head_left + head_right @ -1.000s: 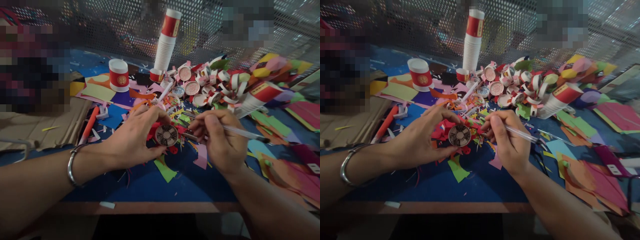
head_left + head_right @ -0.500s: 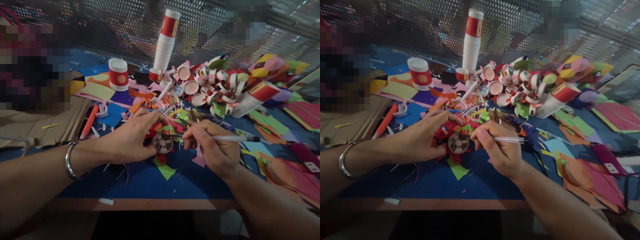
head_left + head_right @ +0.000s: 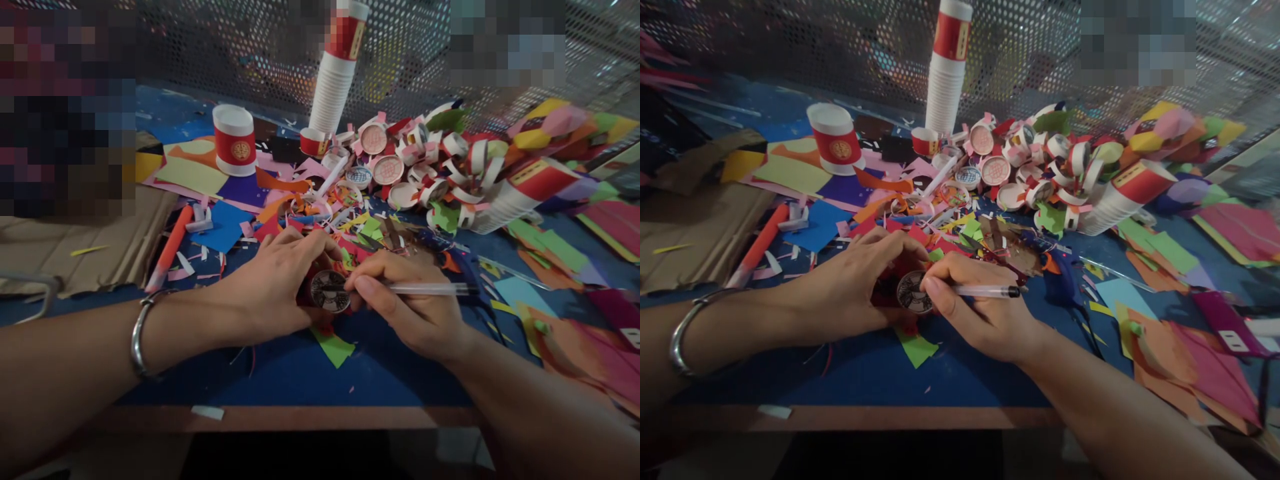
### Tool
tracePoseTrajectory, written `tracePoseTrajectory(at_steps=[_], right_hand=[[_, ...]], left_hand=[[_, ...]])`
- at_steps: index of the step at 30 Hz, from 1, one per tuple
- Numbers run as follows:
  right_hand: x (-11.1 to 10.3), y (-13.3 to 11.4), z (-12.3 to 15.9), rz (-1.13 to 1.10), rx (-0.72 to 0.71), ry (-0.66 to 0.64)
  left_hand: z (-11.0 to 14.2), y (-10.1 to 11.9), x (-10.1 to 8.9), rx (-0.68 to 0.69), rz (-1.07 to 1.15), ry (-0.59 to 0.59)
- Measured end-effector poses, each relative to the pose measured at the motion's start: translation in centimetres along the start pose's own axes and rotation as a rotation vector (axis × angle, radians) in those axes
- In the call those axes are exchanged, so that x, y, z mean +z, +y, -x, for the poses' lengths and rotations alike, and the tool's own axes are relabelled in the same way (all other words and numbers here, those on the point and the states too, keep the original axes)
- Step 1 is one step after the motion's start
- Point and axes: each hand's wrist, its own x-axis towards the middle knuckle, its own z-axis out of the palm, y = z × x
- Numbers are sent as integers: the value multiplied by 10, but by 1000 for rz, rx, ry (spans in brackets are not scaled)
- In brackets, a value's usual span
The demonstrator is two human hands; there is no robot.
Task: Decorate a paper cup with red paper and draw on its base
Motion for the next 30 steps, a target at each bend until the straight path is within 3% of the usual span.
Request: tracePoseTrajectory(at_steps=[30], right_hand=[[3,-8,-1,24,-26,-32]], left_hand=[[0,-3,2,31,8,-4]])
